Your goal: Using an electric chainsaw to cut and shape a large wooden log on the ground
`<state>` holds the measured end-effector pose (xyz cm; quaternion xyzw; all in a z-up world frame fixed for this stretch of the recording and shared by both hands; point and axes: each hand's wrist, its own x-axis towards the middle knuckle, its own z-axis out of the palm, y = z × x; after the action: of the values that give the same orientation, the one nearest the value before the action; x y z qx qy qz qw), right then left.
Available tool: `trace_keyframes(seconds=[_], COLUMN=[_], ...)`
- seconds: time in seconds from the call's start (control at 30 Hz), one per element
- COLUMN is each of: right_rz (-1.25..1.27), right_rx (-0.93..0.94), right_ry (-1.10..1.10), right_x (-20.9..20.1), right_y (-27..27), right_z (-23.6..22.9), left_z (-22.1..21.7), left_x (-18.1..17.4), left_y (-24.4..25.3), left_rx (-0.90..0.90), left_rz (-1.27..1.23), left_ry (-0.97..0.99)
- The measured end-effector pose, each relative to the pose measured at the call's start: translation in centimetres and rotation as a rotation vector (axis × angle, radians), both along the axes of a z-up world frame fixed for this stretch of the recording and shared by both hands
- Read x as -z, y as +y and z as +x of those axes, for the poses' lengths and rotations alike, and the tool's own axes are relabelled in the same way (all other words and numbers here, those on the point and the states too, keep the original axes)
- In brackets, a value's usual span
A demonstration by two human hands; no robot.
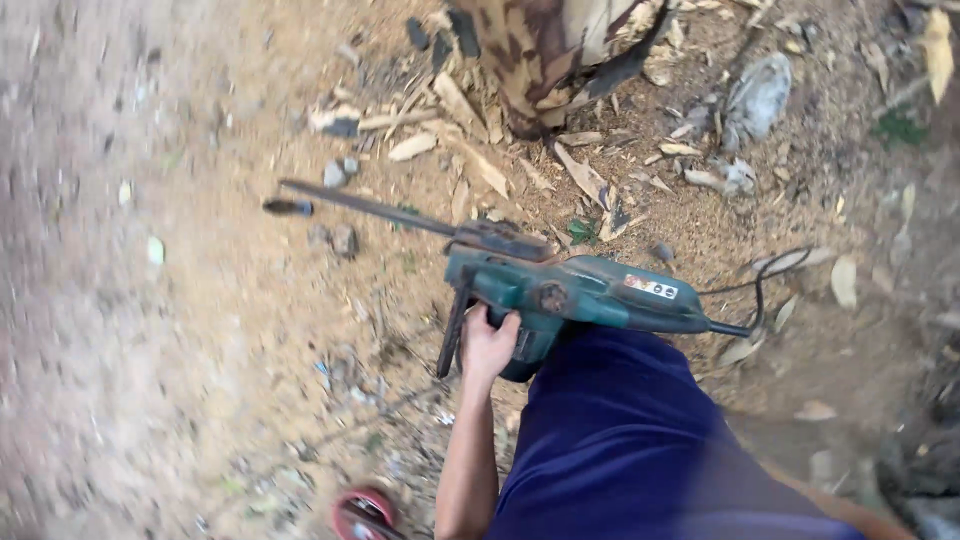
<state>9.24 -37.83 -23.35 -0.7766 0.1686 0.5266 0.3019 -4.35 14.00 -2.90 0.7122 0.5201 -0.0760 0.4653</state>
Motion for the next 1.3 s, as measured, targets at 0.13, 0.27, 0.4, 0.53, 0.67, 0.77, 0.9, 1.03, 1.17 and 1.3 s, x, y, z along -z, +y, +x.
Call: trace_keyframes(seconds=[0.13, 0.27, 0.4, 0.53, 0.67, 0.77, 0.9, 1.03, 1.17, 1.3], right_rz=[-0.017, -0.004, 0.022, 0.059, 0.066, -0.222, -0.197, -0.015, -0.248, 0.054], right_rx=[0.239, 0.453, 0.730, 0.963, 1.100, 0.532, 0.863, 0.894, 0.812, 0.796], right_ry=[0.057, 0.093, 0.162, 0.206, 0.073, 0.095, 0.764, 0.706, -0.037, -0.432], right_x=[-2.3, -2.5, -0.8, 0.6, -3.9, -2.5, 0.1, -5.0, -10.2, -9.9], right_y=[5.6, 11.6, 17.4, 25.7, 38.3, 43.2, 48.8, 51.6, 52.7, 57.0], right_z=[-4.4, -6.5, -14.3, -18.6, -19.7, -29.3, -52.8, -57.3, -50.6, -45.8], left_z=[-1.2, -1.2, -2.4, -3.9, -6.6, -7.9, -7.2, -6.4, -4.0, -0.6], left_x=[1.2, -1.1, -1.6, -2.9, -4.1, -5.0, -8.0, -5.2, -5.2, -3.7], left_y=[7.3, 13.8, 20.1, 26.3, 33.1, 36.3, 37.0, 35.8, 31.5, 28.0], left_rx=[0.087, 0.084, 0.201, 0.385, 0.645, 0.800, 1.030, 1.259, 1.475, 1.650], left_rz=[0.073, 0.043, 0.042, 0.042, 0.007, -0.049, 0.010, 0.127, -0.004, -0.081], left_ry=[-0.052, -0.084, -0.184, -0.049, -0.048, 0.016, 0.410, 0.219, 0.354, 0.269])
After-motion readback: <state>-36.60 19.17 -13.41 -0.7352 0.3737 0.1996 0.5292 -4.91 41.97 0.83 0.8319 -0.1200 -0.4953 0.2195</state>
